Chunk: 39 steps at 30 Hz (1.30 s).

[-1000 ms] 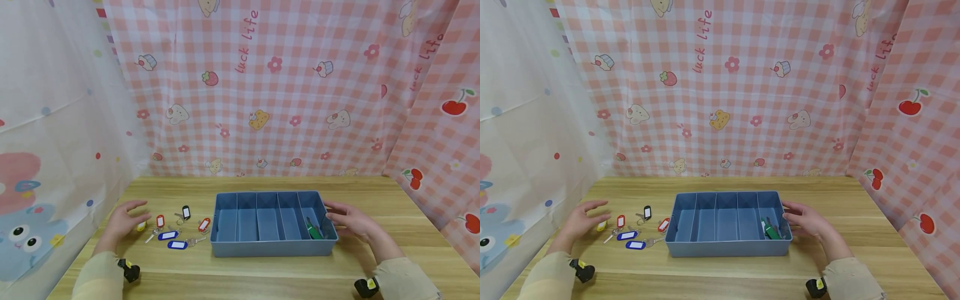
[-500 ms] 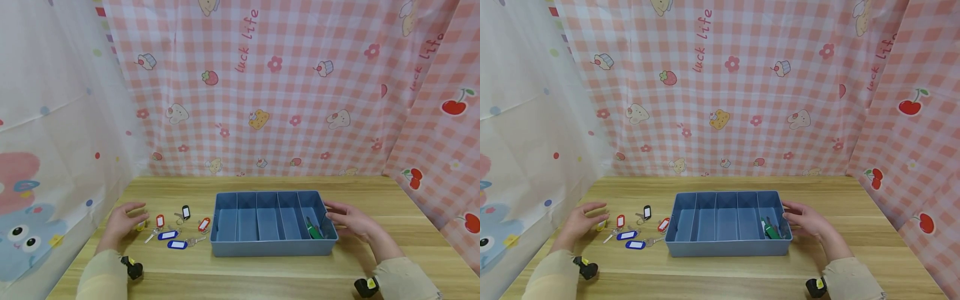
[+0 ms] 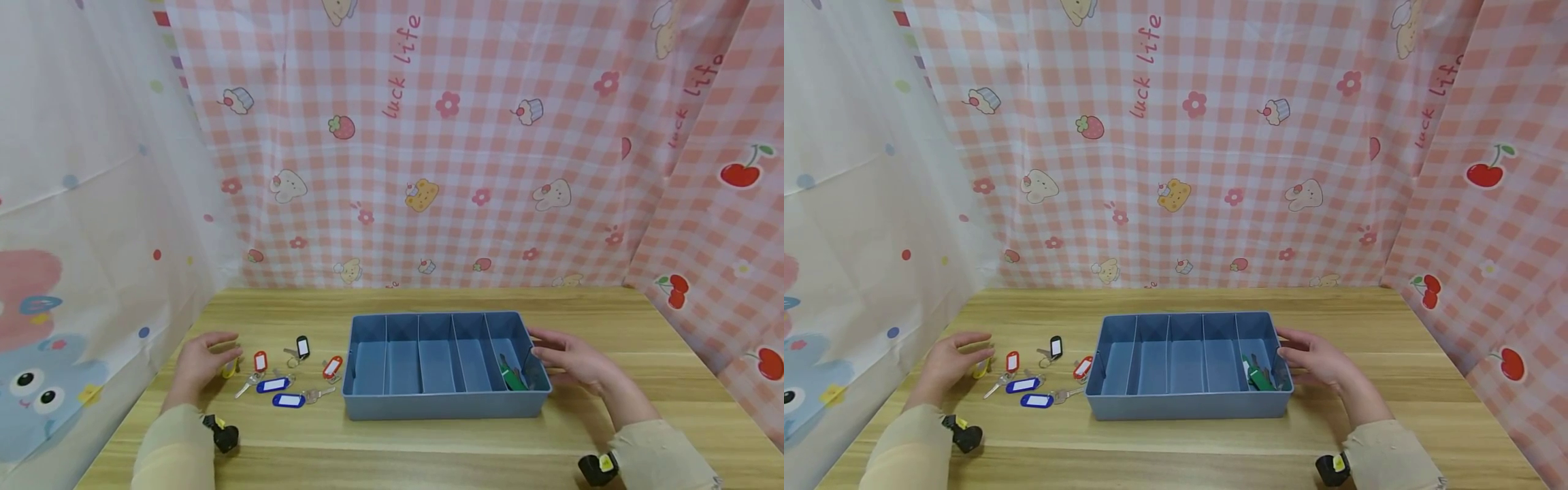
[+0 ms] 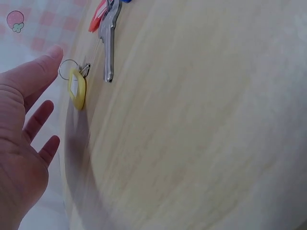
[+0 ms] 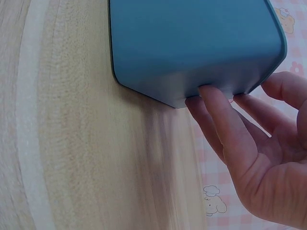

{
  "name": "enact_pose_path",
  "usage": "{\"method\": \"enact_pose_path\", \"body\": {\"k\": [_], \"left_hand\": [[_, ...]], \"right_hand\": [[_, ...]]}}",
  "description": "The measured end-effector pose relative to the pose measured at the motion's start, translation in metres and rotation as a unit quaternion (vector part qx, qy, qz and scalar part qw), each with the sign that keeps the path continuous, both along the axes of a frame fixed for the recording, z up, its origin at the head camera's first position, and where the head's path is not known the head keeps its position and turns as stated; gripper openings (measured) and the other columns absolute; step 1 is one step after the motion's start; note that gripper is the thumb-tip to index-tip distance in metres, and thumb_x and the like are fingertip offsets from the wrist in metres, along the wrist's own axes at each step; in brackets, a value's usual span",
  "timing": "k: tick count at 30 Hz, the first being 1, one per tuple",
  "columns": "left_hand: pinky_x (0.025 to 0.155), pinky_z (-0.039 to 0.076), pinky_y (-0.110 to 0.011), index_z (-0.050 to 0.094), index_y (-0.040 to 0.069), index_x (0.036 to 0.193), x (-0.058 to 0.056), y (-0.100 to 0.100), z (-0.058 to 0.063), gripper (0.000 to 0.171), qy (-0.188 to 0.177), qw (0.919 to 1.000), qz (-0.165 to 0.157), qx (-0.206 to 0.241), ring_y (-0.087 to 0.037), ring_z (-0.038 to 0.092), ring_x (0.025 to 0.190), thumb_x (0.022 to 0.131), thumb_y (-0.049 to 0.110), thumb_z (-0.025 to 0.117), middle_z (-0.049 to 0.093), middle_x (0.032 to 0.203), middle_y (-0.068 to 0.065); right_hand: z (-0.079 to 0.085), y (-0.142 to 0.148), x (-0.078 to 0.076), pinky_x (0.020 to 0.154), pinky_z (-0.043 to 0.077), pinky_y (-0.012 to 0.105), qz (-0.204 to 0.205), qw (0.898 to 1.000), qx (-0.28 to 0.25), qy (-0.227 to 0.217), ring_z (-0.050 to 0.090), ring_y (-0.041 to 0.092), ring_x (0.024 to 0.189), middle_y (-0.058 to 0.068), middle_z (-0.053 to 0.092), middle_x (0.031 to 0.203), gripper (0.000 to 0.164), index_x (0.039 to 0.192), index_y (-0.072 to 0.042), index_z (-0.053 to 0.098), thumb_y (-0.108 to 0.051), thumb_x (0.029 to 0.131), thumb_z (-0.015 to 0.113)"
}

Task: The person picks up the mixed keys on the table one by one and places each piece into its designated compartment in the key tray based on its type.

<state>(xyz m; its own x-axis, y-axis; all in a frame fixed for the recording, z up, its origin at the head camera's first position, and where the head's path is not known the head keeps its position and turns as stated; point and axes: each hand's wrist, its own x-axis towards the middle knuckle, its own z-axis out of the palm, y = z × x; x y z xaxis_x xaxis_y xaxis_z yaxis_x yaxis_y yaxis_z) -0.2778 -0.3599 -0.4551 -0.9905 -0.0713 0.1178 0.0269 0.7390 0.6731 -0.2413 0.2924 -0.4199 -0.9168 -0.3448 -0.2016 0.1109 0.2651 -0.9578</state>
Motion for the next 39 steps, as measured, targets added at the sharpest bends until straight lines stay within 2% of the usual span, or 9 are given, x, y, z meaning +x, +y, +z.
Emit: {"method": "enact_pose_path", "body": {"k": [9, 24, 34, 39], "left_hand": [[0.097, 0.040, -0.060, 0.065, -0.006, 0.122, -0.0019, 0.0010, -0.0023, 0.040, -0.008, 0.9998, 0.015, -0.007, -0.050, 0.051, 0.119, 0.091, 0.017, 0.073, 0.056, 0.129, -0.031], [0.094, 0.042, -0.059, 0.070, -0.005, 0.113, -0.0028, 0.0003, -0.0067, 0.032, -0.008, 0.9993, 0.034, -0.011, -0.047, 0.058, 0.108, 0.089, 0.015, 0.075, 0.065, 0.117, -0.027], [0.086, 0.046, -0.055, 0.074, -0.002, 0.104, -0.0015, 0.0004, -0.0058, 0.023, -0.012, 0.9990, 0.038, -0.018, -0.041, 0.061, 0.099, 0.091, 0.017, 0.073, 0.069, 0.106, -0.022], [0.087, 0.046, -0.055, 0.075, -0.001, 0.101, -0.0006, 0.0011, -0.0055, 0.020, -0.008, 0.9989, 0.036, -0.030, -0.042, 0.061, 0.099, 0.092, 0.017, 0.072, 0.069, 0.106, -0.022]], "right_hand": [[0.0030, -0.0021, 0.0019, 0.090, 0.053, 0.049, -0.009, 1.000, 0.017, 0.001, 0.058, 0.034, 0.115, 0.038, 0.037, 0.143, 0.066, 0.152, 0.008, 0.019, -0.017, 0.103, 0.055], [0.0049, -0.0035, 0.0025, 0.090, 0.052, 0.051, -0.005, 1.000, 0.011, -0.002, 0.057, 0.037, 0.117, 0.039, 0.036, 0.144, 0.065, 0.152, 0.009, 0.019, -0.015, 0.103, 0.054], [0.0047, -0.0031, 0.0021, 0.089, 0.052, 0.052, -0.011, 1.000, 0.015, -0.005, 0.056, 0.038, 0.118, 0.038, 0.036, 0.144, 0.065, 0.152, 0.008, 0.019, -0.016, 0.103, 0.054], [0.0048, -0.0033, 0.0021, 0.089, 0.052, 0.052, -0.012, 1.000, 0.013, -0.007, 0.057, 0.037, 0.116, 0.038, 0.036, 0.144, 0.065, 0.153, 0.008, 0.019, -0.016, 0.103, 0.054]]}}
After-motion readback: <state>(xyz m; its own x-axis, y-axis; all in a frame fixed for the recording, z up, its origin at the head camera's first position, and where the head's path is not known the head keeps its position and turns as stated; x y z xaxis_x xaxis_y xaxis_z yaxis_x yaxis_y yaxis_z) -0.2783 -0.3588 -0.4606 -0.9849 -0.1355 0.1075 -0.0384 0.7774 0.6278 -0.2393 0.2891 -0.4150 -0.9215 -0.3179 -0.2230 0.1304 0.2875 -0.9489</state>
